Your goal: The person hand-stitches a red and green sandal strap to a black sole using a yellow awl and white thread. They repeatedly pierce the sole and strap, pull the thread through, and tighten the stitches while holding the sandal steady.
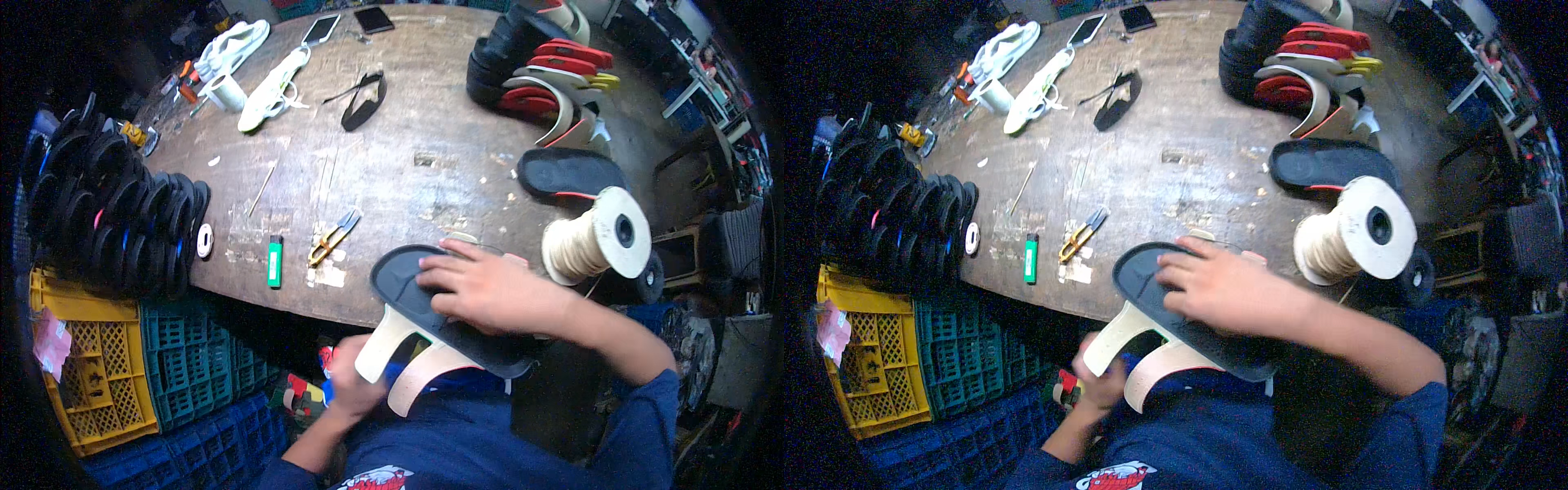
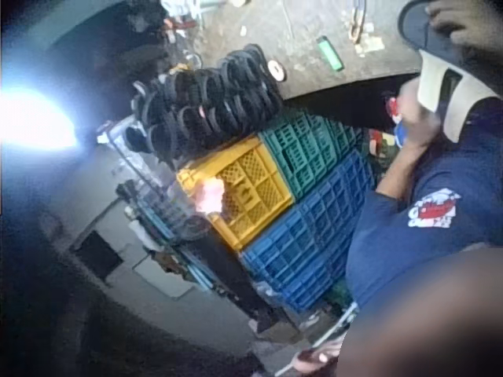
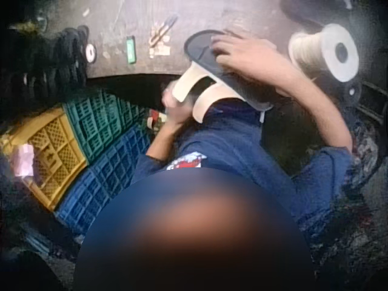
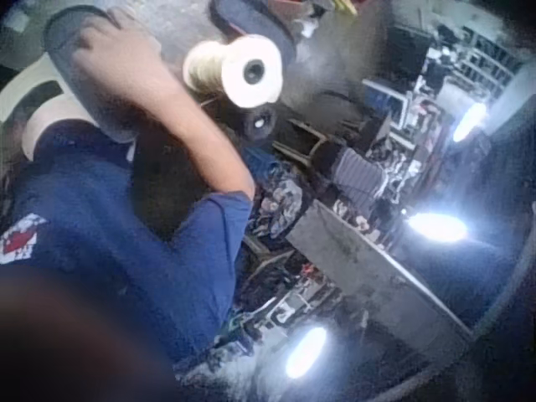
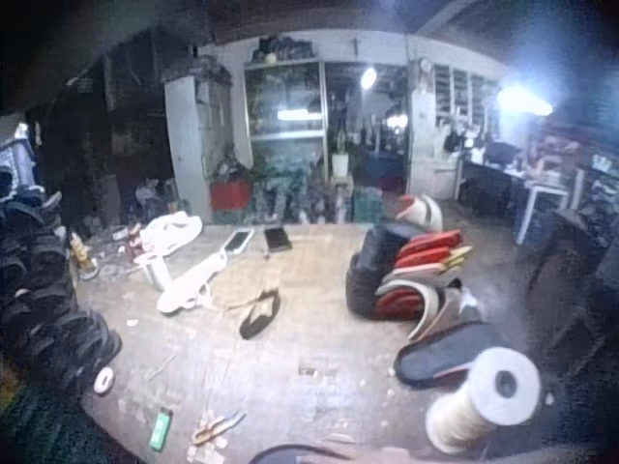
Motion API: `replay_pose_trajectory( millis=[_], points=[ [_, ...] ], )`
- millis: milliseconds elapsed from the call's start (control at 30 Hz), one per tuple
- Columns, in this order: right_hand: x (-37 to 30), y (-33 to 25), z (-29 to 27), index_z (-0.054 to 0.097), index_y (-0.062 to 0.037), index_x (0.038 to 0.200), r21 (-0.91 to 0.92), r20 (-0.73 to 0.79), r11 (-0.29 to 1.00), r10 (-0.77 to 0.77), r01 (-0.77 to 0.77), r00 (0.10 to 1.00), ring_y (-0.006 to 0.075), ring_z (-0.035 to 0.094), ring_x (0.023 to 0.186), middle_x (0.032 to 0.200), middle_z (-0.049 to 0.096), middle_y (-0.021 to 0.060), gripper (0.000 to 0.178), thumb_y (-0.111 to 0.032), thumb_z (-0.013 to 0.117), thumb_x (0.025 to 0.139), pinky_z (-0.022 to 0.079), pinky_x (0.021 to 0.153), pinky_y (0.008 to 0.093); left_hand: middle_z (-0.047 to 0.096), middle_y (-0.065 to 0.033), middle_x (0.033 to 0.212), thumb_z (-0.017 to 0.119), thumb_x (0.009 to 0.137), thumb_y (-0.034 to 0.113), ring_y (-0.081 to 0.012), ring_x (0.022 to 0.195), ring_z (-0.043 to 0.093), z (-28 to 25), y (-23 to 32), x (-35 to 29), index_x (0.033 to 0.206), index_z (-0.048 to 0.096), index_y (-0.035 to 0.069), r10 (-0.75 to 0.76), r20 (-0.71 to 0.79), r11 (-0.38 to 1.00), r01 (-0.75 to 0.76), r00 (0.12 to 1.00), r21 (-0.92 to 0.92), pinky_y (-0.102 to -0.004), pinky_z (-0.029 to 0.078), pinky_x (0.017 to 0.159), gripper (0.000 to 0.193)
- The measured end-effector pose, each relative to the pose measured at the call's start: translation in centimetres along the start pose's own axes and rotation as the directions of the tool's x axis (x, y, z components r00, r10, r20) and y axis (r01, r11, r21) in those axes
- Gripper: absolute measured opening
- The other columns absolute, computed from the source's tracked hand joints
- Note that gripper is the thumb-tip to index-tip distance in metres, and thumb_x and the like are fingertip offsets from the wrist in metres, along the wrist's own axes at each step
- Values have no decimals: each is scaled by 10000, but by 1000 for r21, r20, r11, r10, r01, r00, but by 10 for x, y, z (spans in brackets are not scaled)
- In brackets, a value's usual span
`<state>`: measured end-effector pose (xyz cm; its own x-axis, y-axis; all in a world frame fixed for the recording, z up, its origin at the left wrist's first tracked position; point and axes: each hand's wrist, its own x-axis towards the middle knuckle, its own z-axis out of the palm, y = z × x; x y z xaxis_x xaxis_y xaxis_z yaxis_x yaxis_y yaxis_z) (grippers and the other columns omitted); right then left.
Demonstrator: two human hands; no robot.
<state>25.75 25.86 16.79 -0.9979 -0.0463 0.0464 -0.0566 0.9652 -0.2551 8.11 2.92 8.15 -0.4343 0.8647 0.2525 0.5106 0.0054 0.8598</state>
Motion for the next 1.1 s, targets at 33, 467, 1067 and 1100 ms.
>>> replay_pose_trajectory(
  millis=[33,467,1067,1100],
  points=[
    [-4,-11,2,623,-80,980,-50,-41,999,14,-16,999,264,612,1183,1060,651,99,139,-159,560,884,329,1204,499,683,-135,916,589,883,-59,-239,824,658,-15,3,14,993,663,-7,180,5,983,-180,984,38,-343,522,743,142],
    [-11,-48,22,555,-46,1225,810,-307,527,755,-258,580,335,692,833,874,674,173,244,-149,574,1005,512,759,425,713,-185,941,747,880,313,-287,894,700,29,68,179,1151,673,13,35,924,963,-261,381,71,-384,533,818,411],
    [-13,-47,42,662,-100,1103,646,-96,634,619,-425,779,275,664,691,819,678,166,225,-97,602,887,510,634,388,588,-154,1042,774,856,179,-317,979,623,2,34,156,970,683,10,174,878,974,-208,446,-87,-401,500,853,223],
    [-15,-49,44,671,-123,1082,692,-67,616,573,-376,817,320,640,703,782,663,148,233,-106,612,857,502,700,422,563,-150,1076,773,855,162,-303,994,614,0,33,156,951,680,0,167,887,973,-215,431,-79,-383,501,869,211]
  ],
)
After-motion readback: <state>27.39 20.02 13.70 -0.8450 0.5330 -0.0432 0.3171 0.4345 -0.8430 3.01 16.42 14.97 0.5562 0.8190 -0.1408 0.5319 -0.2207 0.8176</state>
